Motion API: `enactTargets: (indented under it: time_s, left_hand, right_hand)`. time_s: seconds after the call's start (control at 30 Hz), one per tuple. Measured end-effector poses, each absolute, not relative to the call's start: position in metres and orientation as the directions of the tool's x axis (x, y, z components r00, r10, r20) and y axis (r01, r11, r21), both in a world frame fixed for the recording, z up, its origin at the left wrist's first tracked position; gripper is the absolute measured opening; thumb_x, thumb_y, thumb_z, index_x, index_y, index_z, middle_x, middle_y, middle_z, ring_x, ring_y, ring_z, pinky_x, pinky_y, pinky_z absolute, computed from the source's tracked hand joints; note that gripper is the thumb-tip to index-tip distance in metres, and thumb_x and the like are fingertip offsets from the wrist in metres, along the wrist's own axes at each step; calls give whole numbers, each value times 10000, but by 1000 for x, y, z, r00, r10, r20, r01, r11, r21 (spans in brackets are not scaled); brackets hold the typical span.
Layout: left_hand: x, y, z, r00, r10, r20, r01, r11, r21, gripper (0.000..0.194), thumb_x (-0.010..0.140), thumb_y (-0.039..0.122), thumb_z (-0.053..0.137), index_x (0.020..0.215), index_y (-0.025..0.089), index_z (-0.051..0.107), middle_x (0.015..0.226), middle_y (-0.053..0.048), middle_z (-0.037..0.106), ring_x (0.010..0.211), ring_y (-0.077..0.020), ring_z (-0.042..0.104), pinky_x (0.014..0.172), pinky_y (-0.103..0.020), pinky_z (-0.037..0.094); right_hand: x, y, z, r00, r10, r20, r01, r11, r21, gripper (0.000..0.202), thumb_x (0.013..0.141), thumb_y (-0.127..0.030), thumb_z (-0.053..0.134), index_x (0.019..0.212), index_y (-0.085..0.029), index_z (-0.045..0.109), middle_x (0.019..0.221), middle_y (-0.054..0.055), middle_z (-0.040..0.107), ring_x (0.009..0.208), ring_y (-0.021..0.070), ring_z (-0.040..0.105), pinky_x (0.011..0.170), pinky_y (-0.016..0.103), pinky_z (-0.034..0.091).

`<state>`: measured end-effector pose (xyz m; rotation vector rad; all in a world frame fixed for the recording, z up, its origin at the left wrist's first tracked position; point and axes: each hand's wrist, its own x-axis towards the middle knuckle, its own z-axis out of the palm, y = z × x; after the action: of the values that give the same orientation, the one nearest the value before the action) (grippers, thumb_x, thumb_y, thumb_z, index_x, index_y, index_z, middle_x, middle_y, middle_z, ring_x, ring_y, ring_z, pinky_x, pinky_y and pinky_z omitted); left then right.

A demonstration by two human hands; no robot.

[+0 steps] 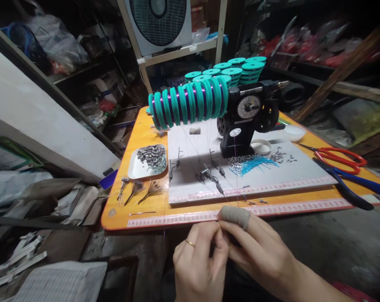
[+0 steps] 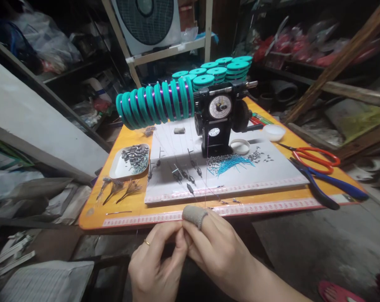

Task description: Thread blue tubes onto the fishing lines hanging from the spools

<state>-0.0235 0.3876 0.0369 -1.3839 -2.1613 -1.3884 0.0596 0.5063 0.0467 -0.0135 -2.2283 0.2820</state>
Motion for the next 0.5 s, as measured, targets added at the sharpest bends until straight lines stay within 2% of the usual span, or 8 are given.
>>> enactTargets:
  time_s: [0.1, 0.23, 0.37, 0.5]
  left_hand:
    - [-23, 387, 40, -556, 600, 576, 768, 104, 632, 218, 881, 41, 545, 968, 236, 587, 782, 17, 705, 660, -121, 692, 661, -204, 523]
    - [-22, 387, 43, -576, 607, 547, 733, 89, 674, 224, 878, 55, 545, 997, 240, 591, 829, 17, 722, 708, -125, 708, 692, -206, 542]
    - [-23, 388, 47, -534, 641, 552, 788, 141, 599, 220, 870, 51, 549, 1004, 224, 579, 817, 11, 732, 703, -144, 725, 665, -215, 550]
    - [-26, 388, 48, -492, 684, 538, 830, 183, 527, 182, 891, 62, 520, 984, 214, 558, 768, 3, 704, 632, -157, 705, 610, -241, 530]
  right_hand:
    - [60, 506, 47, -616, 98, 781, -96, 975, -198, 154, 935, -138, 505, 979, -128, 652, 805, 114, 721, 771, 234, 709, 706, 344, 611]
    - [61, 507, 48, -605, 80, 792, -94, 981, -171, 167, 940, -123, 488, 958, -131, 653, 787, 109, 716, 754, 225, 704, 694, 339, 610]
    - [60, 508, 47, -619, 66, 782, -64, 989, -134, 218, 954, -113, 458, 862, -151, 652, 750, 96, 703, 699, 211, 687, 654, 336, 598]
    - [59, 509, 44, -631, 51, 774, -66, 991, -119, 236, 954, -105, 456, 828, -119, 656, 760, 131, 705, 714, 230, 688, 646, 350, 596]
